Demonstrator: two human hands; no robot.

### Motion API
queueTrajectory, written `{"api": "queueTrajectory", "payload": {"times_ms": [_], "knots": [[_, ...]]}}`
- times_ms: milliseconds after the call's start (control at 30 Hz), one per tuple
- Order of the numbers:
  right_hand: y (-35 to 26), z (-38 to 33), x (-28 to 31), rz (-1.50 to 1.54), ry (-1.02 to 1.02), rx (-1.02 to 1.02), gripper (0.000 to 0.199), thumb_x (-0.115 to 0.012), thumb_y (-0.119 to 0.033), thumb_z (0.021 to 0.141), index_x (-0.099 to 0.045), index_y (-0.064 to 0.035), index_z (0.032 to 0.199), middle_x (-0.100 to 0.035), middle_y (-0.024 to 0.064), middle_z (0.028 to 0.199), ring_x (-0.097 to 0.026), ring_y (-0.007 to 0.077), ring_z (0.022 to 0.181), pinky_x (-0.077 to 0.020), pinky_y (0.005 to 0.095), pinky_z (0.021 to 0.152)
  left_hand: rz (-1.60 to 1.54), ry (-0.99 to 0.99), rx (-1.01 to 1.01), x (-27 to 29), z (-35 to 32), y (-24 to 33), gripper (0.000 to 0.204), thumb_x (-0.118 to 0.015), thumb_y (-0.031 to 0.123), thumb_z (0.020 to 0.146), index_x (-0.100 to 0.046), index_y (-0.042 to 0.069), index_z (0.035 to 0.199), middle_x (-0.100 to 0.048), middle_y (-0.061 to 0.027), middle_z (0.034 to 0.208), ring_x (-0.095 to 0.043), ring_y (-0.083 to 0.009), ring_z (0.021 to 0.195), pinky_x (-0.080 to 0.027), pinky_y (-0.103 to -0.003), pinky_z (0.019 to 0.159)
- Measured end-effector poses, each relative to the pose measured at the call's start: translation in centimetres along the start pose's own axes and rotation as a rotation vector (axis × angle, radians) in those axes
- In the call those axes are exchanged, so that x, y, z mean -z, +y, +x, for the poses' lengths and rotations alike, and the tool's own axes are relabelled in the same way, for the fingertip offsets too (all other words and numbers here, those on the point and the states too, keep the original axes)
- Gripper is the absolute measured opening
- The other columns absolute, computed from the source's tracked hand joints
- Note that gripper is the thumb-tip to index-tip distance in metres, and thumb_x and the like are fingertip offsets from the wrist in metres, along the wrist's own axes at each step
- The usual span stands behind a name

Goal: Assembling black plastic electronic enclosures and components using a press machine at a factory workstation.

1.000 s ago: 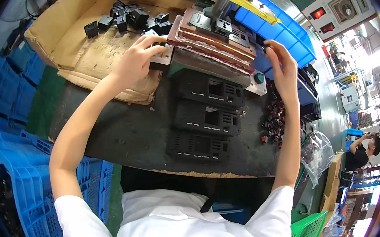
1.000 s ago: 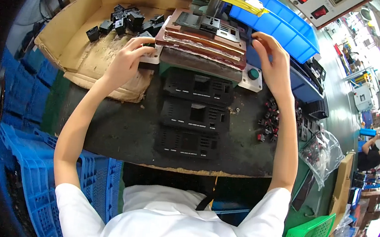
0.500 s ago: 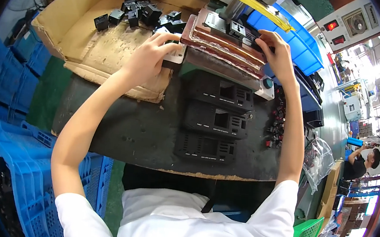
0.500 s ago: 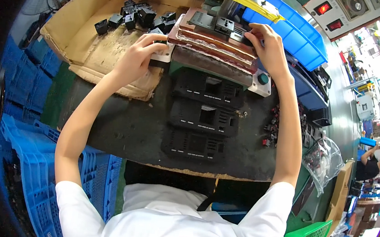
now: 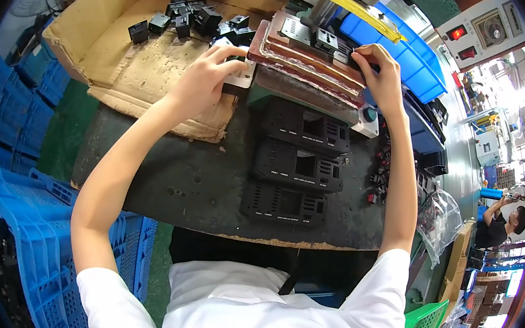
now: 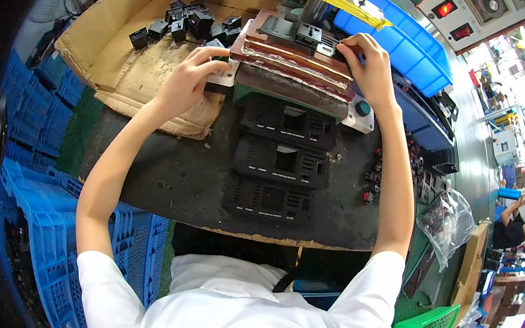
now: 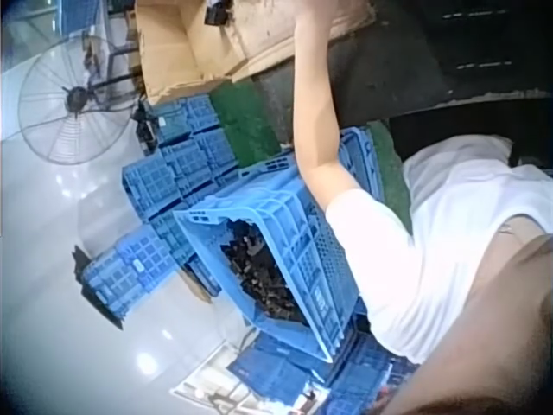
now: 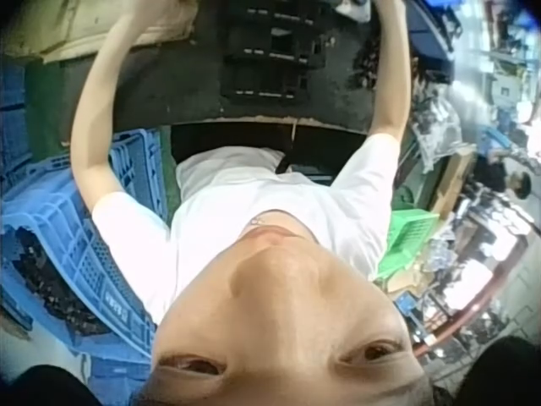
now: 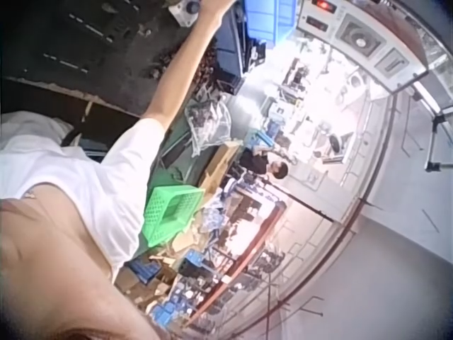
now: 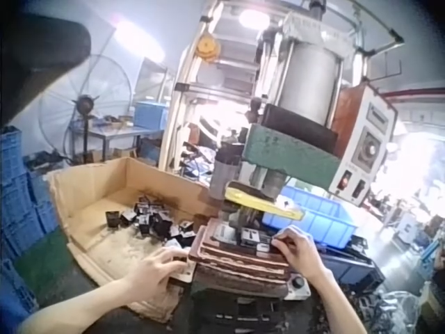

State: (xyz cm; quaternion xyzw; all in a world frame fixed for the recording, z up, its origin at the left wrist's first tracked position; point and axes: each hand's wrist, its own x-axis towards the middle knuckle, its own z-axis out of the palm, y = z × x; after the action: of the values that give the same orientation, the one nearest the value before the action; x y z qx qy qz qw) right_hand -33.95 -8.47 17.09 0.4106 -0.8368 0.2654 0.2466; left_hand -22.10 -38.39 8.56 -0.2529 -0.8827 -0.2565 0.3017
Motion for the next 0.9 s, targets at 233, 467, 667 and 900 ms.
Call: {"api": "queueTrajectory", "payload": {"times_ms": [233, 467, 667, 900], "knots": [[0.1, 0.1, 0.6, -0.051, -0.059, 0.065, 0.014, -0.063, -0.008, 0.081, -0.059, 0.0024, 0.089, -0.062, 0.0099, 0.087, -0.063, 0.0173, 0.075, -0.0484, 0.0262, 0.071, 0.002, 0.003, -0.020, 0.0, 0.1, 0.1, 0.040, -0.047, -0.014, 0.065, -0.056, 0.004, 0.100, -0.050, -0.0091, 0.115, -0.047, -0.0320, 0.106, -0.043, -0.039, 0.089], [-0.3, -1.2, 2.7, 0.053, 0.164, -0.007, 0.020, -0.058, -0.020, 0.087, -0.058, -0.0007, 0.082, -0.059, 0.0043, 0.074, -0.057, 0.0113, 0.063, -0.0448, 0.0219, 0.060, 0.001, 0.025, -0.036, -0.2, 0.2, -0.2, 0.039, -0.047, -0.013, 0.066, -0.054, 0.003, 0.100, -0.051, -0.0101, 0.113, -0.048, -0.0324, 0.105, -0.043, -0.039, 0.089], [1.5, -5.9, 3.5, 0.768, -0.141, -0.835, 0.050, -0.040, -0.044, 0.094, -0.033, -0.0149, 0.054, -0.025, -0.0069, 0.047, -0.022, 0.0060, 0.039, -0.0153, 0.0227, 0.038, -0.014, 0.048, -0.037, -0.1, 0.2, -0.1, 0.039, -0.046, -0.012, 0.067, -0.053, 0.002, 0.102, -0.053, -0.0106, 0.110, -0.048, -0.0325, 0.103, -0.042, -0.039, 0.089], [2.2, -6.2, 2.3, 0.821, -0.087, -0.919, 0.049, -0.040, -0.040, 0.094, -0.028, -0.0167, 0.053, -0.021, -0.0080, 0.048, -0.017, 0.0064, 0.040, -0.0137, 0.0245, 0.038, -0.019, 0.047, -0.040, -0.1, 0.5, 0.1, 0.038, -0.045, -0.012, 0.067, -0.053, 0.002, 0.102, -0.053, -0.0104, 0.110, -0.048, -0.0325, 0.104, -0.042, -0.039, 0.089]]}}
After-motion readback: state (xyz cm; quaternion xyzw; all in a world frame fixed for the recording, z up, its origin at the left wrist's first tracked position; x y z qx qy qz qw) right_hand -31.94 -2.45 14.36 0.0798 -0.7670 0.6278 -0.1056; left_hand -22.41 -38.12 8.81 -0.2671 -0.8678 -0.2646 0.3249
